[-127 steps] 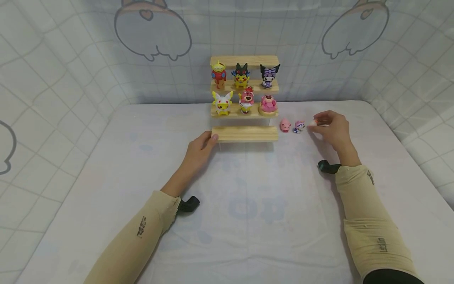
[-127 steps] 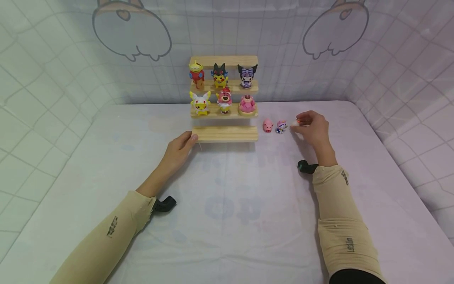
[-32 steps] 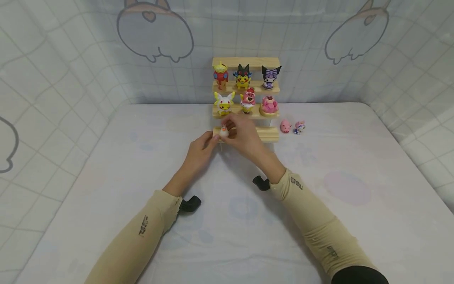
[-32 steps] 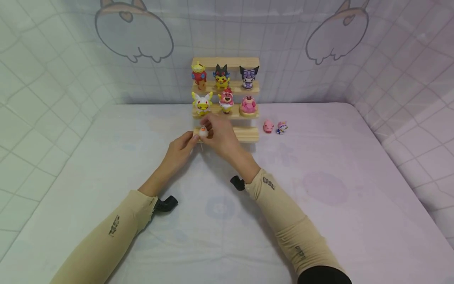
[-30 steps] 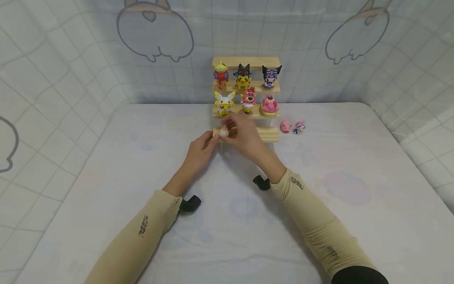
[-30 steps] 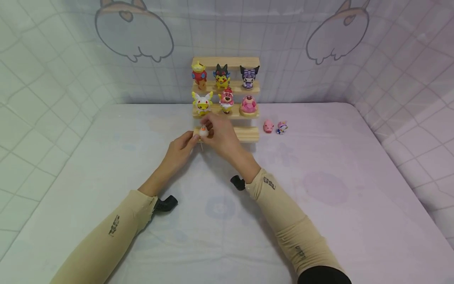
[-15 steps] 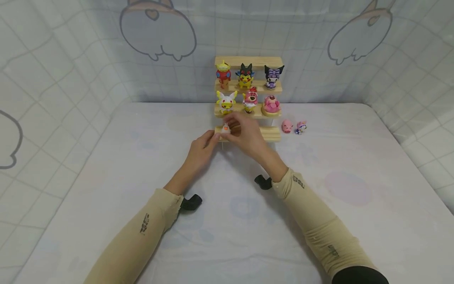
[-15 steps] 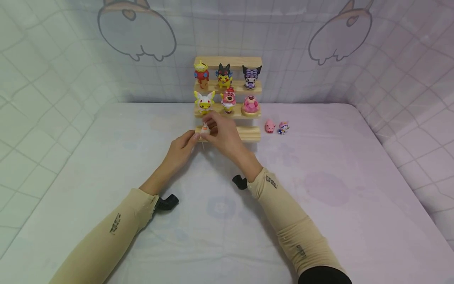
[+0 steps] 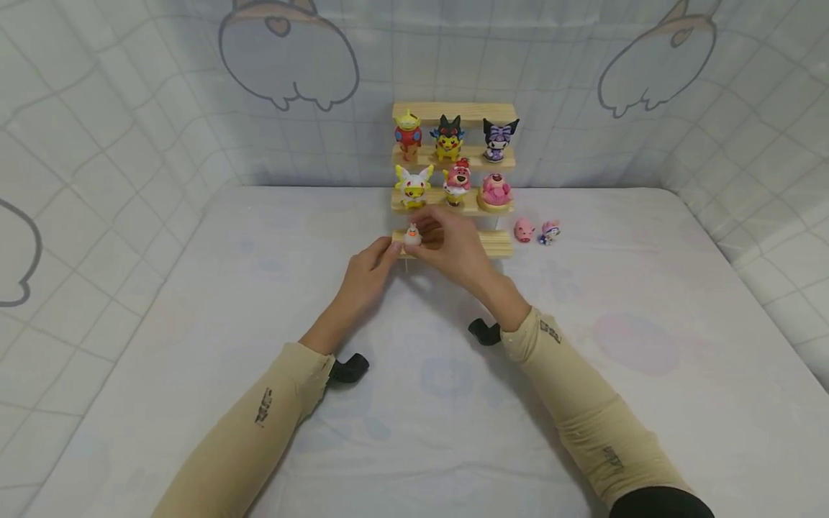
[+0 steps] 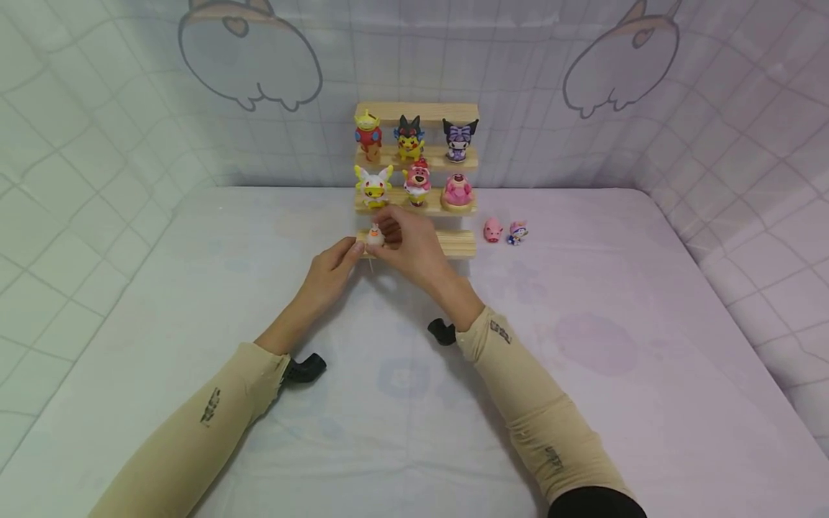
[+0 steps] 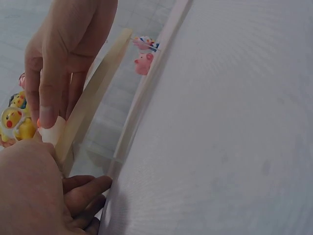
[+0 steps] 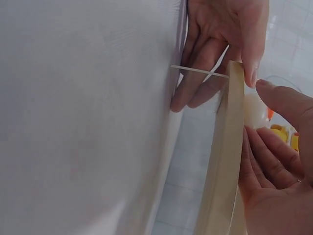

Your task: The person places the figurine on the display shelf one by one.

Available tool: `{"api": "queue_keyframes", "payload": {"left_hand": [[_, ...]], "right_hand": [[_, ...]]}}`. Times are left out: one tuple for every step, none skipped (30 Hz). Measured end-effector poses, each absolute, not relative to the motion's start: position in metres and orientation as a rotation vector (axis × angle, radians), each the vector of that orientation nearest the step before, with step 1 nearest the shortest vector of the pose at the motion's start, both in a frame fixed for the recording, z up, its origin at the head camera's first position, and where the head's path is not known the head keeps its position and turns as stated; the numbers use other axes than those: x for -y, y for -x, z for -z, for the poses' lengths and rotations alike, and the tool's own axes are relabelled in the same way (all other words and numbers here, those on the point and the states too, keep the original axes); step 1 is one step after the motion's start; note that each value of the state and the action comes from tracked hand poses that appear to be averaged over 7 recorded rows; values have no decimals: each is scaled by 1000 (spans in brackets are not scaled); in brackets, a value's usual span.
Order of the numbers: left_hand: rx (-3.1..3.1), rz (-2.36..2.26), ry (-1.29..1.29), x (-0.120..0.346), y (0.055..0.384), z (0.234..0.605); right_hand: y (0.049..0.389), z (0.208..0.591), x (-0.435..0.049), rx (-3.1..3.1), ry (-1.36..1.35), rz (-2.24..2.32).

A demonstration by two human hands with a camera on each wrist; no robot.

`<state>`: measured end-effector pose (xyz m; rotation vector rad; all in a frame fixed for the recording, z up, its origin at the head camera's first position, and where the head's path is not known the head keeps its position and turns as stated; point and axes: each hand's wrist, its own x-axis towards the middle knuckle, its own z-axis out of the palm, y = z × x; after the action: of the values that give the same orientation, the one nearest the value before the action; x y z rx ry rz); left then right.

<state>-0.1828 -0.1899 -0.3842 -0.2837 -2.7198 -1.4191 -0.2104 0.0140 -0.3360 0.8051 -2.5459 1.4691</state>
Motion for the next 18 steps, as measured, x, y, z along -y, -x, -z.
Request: {"api": "queue_keyframes", "payload": {"left_hand": [[2720, 1411, 285, 189, 183, 384], [2720, 1404, 285, 189, 182, 384], [2721, 1398, 285, 188, 182, 384], [2721, 1395, 284, 188, 182, 384], [2721, 1396, 278, 188, 182, 384], [2721, 1400, 272, 188, 182, 383], [2722, 1405, 269, 187, 182, 383], [2726, 1406, 265, 187, 182, 384], [2730, 1408, 261, 187, 182, 384], [2733, 1411, 259, 187, 183, 384], [2737, 1411, 257, 187, 183, 384], [2738, 1415, 258, 187, 183, 384], [2741, 1416, 260, 187, 183, 384], [2743, 1416, 258, 187, 183, 384], [2744, 1417, 259, 187, 183, 384], [2745, 1419, 261, 187, 183, 384], [2745, 1417, 263, 187, 183, 384], [2745, 1417, 264, 188, 183, 384]], "right_hand": [[209, 336, -16, 2549, -803, -1479], [208, 336, -18, 2551, -799, -1492], [207, 336, -21, 2551, -797, -1507], [207, 336, -23, 2545, -795, -1527], [206, 336, -26, 2539, -795, -1546], [206, 336, -28, 2531, -794, -1563], [206, 336, -30, 2526, -794, -1580], [206, 337, -33, 2521, -792, -1593], [206, 337, -35, 2516, -790, -1605], [207, 338, -37, 2512, -785, -1615], [207, 339, -40, 2510, -779, -1619], [207, 339, -43, 2505, -776, -1624], [206, 339, -46, 2504, -768, -1623], [206, 339, -50, 2505, -757, -1617], [205, 340, -53, 2505, -748, -1609], [205, 340, -57, 2507, -737, -1601], [204, 340, -61, 2507, -728, -1601], [204, 340, -65, 2509, -718, -1602]]}}
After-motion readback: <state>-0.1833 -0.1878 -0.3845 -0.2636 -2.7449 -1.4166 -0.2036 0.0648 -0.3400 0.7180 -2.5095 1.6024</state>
